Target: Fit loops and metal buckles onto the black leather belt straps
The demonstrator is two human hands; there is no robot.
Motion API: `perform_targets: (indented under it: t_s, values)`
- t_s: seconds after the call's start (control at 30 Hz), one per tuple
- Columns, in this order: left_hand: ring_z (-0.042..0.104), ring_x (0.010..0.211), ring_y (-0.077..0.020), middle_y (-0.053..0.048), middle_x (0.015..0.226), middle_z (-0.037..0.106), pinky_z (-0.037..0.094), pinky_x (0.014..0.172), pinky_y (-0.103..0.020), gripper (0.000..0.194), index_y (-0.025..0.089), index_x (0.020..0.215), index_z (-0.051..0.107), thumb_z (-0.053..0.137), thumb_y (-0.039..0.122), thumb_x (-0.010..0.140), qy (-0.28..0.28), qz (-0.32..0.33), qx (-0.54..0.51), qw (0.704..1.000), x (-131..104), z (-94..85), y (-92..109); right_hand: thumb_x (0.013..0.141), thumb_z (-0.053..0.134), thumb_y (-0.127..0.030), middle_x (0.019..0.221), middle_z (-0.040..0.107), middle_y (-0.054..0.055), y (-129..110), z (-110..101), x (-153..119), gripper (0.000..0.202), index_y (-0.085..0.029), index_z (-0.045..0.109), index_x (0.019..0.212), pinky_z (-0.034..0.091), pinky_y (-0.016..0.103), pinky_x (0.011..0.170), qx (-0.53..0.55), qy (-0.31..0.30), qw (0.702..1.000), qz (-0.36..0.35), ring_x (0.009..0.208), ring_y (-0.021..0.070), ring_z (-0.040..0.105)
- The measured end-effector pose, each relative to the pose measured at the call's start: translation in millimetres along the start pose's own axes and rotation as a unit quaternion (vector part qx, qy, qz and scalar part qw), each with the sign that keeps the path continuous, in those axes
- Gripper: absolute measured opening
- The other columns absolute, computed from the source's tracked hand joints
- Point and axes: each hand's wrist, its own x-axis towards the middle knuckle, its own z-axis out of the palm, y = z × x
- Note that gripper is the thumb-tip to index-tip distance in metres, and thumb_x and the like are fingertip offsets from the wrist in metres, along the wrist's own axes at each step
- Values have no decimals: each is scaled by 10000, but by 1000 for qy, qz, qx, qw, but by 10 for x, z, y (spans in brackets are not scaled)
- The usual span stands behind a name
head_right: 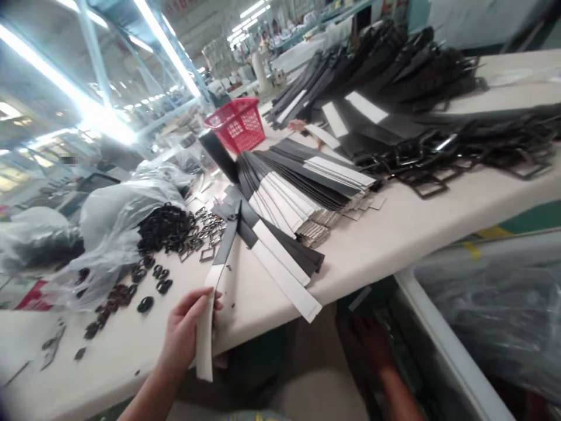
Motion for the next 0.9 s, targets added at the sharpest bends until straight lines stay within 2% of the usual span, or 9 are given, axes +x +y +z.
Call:
perform_targets:
  t_s: [0.07,0.17,0.27,0.37,0.47,0.63,0.73,0.83,0.9]
  values:
    - [637,548,-107,-45,815,754,508,484,-191,329,181,909,725,813,427,708,-29,-6,-55,998,14,-11,5,788,517,-546,512,653,73,16,-90,-124,370,-324,632,517,502,478,439,-35,2,999,19,496,356,662]
    - [660,596,-103,-62,948,761,517,509,-186,341,180,961,721,810,393,710,-58,-25,-147,987,-3,-52,44,646,544,-576,481,645,84,-81,-314,-402,317,-320,647,489,523,518,500,-114,35,991,60,522,406,673]
    - [692,659,-121,-101,1090,749,532,535,-194,381,172,1051,718,778,369,730,-98,-47,-209,972,-69,-117,111,653,560,-620,530,665,64,-383,-516,-780,350,-317,667,517,535,445,535,-148,25,988,40,553,355,681]
    - [719,761,-147,-116,1199,716,541,567,-194,430,178,1141,700,763,297,733,-143,-57,-236,959,-149,-164,155,747,578,-649,565,658,34,-861,-547,-1106,419,-288,665,552,538,361,539,-98,-32,994,-20,542,273,659]
    - [727,829,-159,-95,1211,706,550,604,-194,577,215,1253,636,785,197,696,-169,-55,-249,952,-217,-150,140,807,615,-620,706,721,49,-1381,-346,-1247,381,-264,722,724,565,331,591,27,-107,992,-57,624,247,683]
    - [730,832,-172,-82,1139,720,561,653,-231,804,264,1422,470,812,199,697,-196,-52,-281,938,-323,-109,49,858,636,-603,1141,739,109,-2121,273,-1150,457,-259,682,1155,583,370,847,234,-232,943,-37,1000,262,715]
    - [730,815,-169,-77,1095,734,567,710,-256,581,245,1288,613,804,251,739,-245,-37,-263,933,-405,-180,7,866,612,-637,1281,685,87,-2486,595,-988,516,-274,629,1233,538,373,992,339,-272,901,16,1162,233,657]
    - [734,823,-182,-81,1093,743,566,745,-279,329,220,1094,724,776,308,781,-286,-19,-220,932,-503,-272,-48,866,585,-658,1249,697,76,-2781,821,-758,506,-256,656,1164,570,353,952,408,-326,851,49,1149,223,662]
    - [735,837,-200,-87,1037,761,561,765,-297,254,211,1032,752,739,341,814,-307,-6,-163,937,-572,-306,-114,883,572,-628,1181,723,85,-2922,933,-588,464,-225,679,1086,589,339,909,427,-340,835,65,1097,220,683]
